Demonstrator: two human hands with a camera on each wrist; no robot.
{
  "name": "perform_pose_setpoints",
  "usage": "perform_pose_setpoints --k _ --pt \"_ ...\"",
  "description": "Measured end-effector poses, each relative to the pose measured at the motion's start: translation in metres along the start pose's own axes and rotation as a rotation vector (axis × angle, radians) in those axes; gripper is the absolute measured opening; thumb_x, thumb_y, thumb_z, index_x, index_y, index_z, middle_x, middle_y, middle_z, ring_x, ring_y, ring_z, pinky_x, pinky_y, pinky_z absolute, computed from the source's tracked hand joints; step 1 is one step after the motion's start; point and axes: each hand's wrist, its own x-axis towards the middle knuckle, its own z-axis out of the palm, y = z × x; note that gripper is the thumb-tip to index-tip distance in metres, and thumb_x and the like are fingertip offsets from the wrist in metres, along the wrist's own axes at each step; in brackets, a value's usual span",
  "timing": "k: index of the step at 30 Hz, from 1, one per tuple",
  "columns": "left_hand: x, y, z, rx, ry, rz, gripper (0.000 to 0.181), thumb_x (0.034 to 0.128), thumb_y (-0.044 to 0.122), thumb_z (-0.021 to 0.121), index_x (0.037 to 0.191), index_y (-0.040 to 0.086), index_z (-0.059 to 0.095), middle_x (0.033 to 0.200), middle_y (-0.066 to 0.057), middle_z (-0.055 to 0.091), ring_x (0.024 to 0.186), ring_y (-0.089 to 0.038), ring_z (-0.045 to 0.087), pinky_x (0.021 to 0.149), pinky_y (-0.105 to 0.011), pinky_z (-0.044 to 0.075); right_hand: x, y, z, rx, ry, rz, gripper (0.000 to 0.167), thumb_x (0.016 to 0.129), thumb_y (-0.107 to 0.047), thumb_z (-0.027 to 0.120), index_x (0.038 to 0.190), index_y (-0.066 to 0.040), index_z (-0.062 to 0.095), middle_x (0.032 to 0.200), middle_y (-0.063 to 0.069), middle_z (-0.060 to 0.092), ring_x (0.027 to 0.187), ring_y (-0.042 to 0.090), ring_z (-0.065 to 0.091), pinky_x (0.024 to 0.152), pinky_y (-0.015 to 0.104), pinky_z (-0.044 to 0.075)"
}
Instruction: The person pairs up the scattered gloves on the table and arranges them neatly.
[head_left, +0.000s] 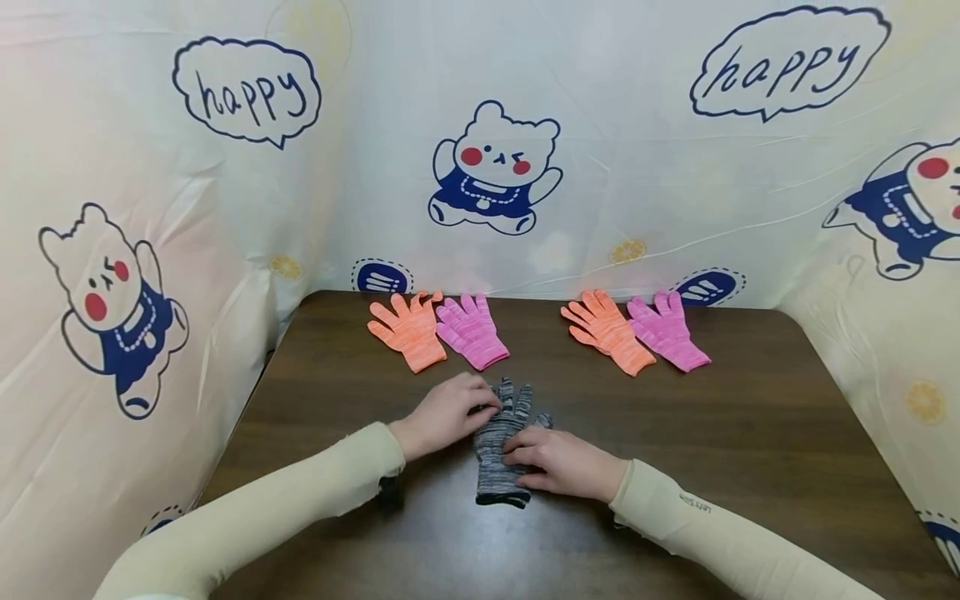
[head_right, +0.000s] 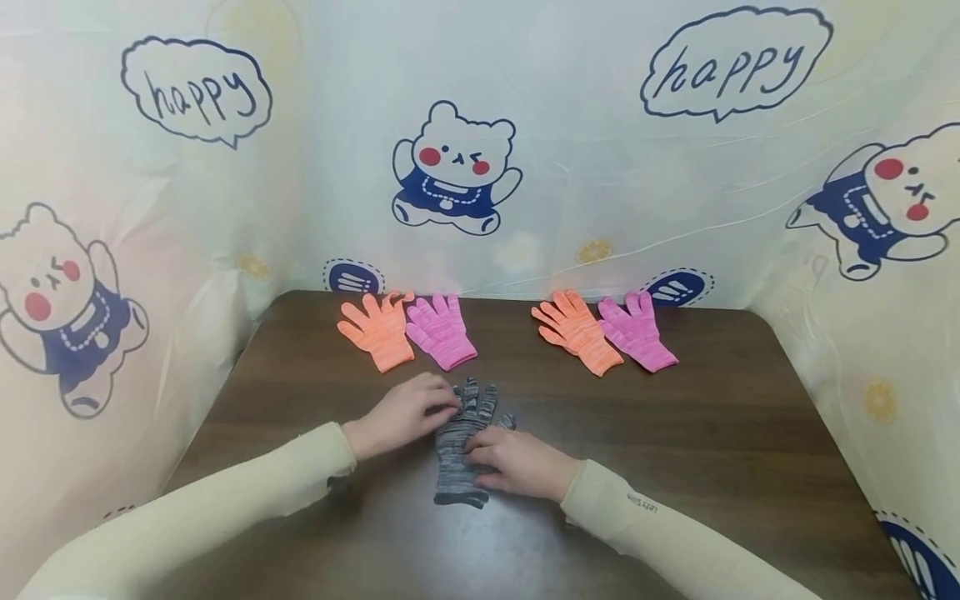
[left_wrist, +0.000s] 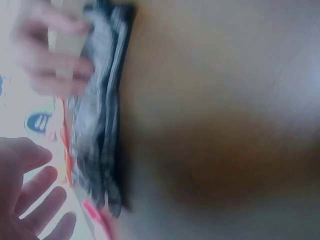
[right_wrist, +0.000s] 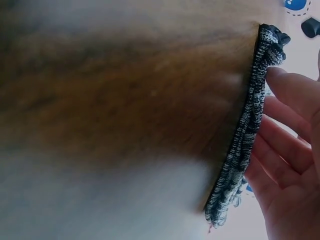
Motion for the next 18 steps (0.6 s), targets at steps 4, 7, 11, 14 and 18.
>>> perform_pose_setpoints --k 4,7,11,14,18 --pt "0.021 -0.010 -0.001 0.014 -0.006 -0.071 0.019 0.0983 0.019 0.074 0.115 0.013 0.078 0.108 -0.003 0.071 0.103 -0.021 0.065 0.091 -0.040 0.056 -0.001 0.001 0.002 -0.008 0.007 -0.014 0.030 0.100 -0.026 0.073 0.126 -0.012 0.074 0.129 0.003 0.067 0.122 0.015 0.062 0.102 0.032 0.052" --pt "0.036 -0.013 0.001 0.002 -0.020 -0.150 0.019 0.0987 0.019 0.073 0.115 0.012 0.077 0.105 -0.004 0.072 0.098 -0.020 0.066 0.089 -0.039 0.057 -0.002 0.002 0.003 -0.013 0.012 -0.024 0.029 0.100 -0.026 0.073 0.126 -0.012 0.074 0.129 0.003 0.067 0.122 0.015 0.062 0.102 0.032 0.052" --pt "0.052 -0.016 0.005 -0.055 -0.032 -0.249 0.019 0.0988 0.022 0.073 0.113 0.010 0.076 0.099 -0.003 0.072 0.088 -0.018 0.066 0.084 -0.037 0.057 -0.003 0.002 0.002 -0.015 0.016 -0.025 0.029 0.099 -0.025 0.073 0.126 -0.012 0.074 0.129 0.003 0.067 0.122 0.015 0.062 0.101 0.032 0.052" --pt "0.062 -0.020 0.009 -0.109 -0.043 -0.291 0.018 0.0981 0.028 0.074 0.104 0.011 0.075 0.091 -0.001 0.071 0.079 -0.015 0.063 0.077 -0.033 0.056 -0.003 0.001 0.001 -0.020 0.010 -0.026 0.029 0.100 -0.025 0.073 0.126 -0.012 0.074 0.129 0.003 0.067 0.122 0.015 0.062 0.102 0.032 0.052" --pt "0.069 -0.026 0.012 -0.173 -0.052 -0.294 0.019 0.0953 0.030 0.078 0.092 0.012 0.071 0.081 0.002 0.066 0.072 -0.012 0.057 0.068 -0.028 0.050 -0.002 0.002 0.000 -0.039 -0.013 -0.035 0.030 0.101 -0.025 0.071 0.128 -0.012 0.073 0.131 0.003 0.067 0.124 0.015 0.061 0.103 0.032 0.051"
